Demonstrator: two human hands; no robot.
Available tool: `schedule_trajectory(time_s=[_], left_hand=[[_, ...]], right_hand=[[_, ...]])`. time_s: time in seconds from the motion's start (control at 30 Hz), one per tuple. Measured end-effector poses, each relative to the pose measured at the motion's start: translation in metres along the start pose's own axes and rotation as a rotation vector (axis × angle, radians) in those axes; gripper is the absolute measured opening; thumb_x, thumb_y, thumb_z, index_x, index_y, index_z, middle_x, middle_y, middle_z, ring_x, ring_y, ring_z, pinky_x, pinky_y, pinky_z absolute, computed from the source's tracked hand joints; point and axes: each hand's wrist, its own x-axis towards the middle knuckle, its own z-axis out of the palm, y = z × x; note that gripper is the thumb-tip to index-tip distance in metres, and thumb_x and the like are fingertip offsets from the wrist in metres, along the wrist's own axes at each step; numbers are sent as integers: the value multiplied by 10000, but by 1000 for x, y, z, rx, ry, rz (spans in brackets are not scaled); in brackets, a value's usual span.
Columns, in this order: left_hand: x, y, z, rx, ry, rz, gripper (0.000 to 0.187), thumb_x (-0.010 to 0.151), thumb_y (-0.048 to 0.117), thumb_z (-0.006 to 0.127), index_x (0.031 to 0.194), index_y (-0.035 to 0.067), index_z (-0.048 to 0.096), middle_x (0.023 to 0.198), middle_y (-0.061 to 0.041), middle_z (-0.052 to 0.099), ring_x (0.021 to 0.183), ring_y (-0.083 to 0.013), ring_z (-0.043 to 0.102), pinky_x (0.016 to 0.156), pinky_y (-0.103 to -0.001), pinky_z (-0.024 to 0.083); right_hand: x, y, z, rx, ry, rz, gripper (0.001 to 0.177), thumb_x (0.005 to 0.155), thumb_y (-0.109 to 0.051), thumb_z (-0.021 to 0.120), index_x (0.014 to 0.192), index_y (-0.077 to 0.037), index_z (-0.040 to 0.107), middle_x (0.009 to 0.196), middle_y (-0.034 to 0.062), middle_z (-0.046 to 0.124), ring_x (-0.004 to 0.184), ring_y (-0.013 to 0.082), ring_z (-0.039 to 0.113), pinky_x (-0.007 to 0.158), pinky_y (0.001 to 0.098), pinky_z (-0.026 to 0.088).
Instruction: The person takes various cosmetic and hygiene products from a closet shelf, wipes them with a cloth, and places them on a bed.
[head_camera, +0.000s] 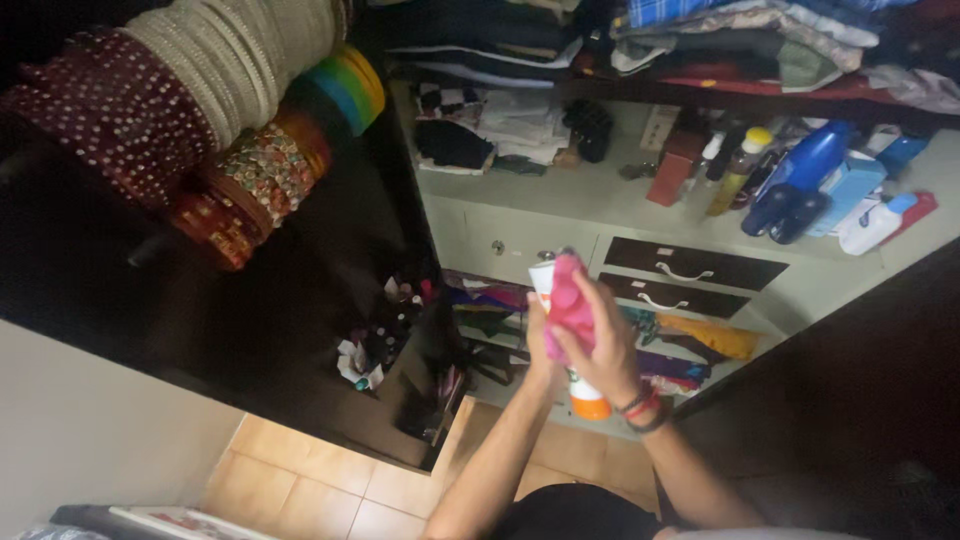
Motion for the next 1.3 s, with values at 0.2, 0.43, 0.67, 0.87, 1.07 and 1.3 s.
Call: schedule_trajectory(time_s=[0.2,0.43,0.67,0.87,1.07,1.3], left_hand=[[16,14,8,-175,17,113,587,1094,575,353,1245,59,588,945,-78,692,805,-192,675,710,-335,580],[11,12,37,42,40,284,350,1079,330,528,1311,75,466,978,-97,663,737,-201,673,624,-356,585],[-4,62,66,95,-391,6,620,906,43,667,1448,74,367,1131,-180,712,778,-263,730,695,-372,621],[3,47,58,202,-199,217,454,919,-8,704,1283,68,443,974,-166,680,678,-241,694,601,-362,586],[-4,48,63,181,69,494,359,914,-4,707,1188,54,483,936,-169,690,664,-238,679,573,-361,560],[-1,26,65,-37,185,725,374,959,71,699,1269,56,491,1110,-149,664,905,-227,656,794,-415,621]], right_hand=[[-52,34,-5,233,-163,142,747,948,-199,658,1584,3,321,1521,233,494,1360,340,534,1129,411,409],[-103,112,-9,673,-393,425,859,880,-133,716,1602,-25,264,1400,128,486,1286,242,503,1107,402,413],[-107,68,-28,1410,-408,596,1000,788,-53,588,1650,-42,81,1588,85,382,1467,194,376,1189,337,313],[-99,65,-16,1072,-318,710,1096,780,-54,733,1645,-140,65,1411,39,478,1193,152,538,967,344,495],[-110,101,-20,531,-14,505,534,876,-94,752,1361,-44,535,1100,31,666,982,137,662,888,310,551],[-132,110,6,1274,431,837,321,1013,-228,685,1279,-93,567,998,-7,616,851,103,614,700,252,491]])
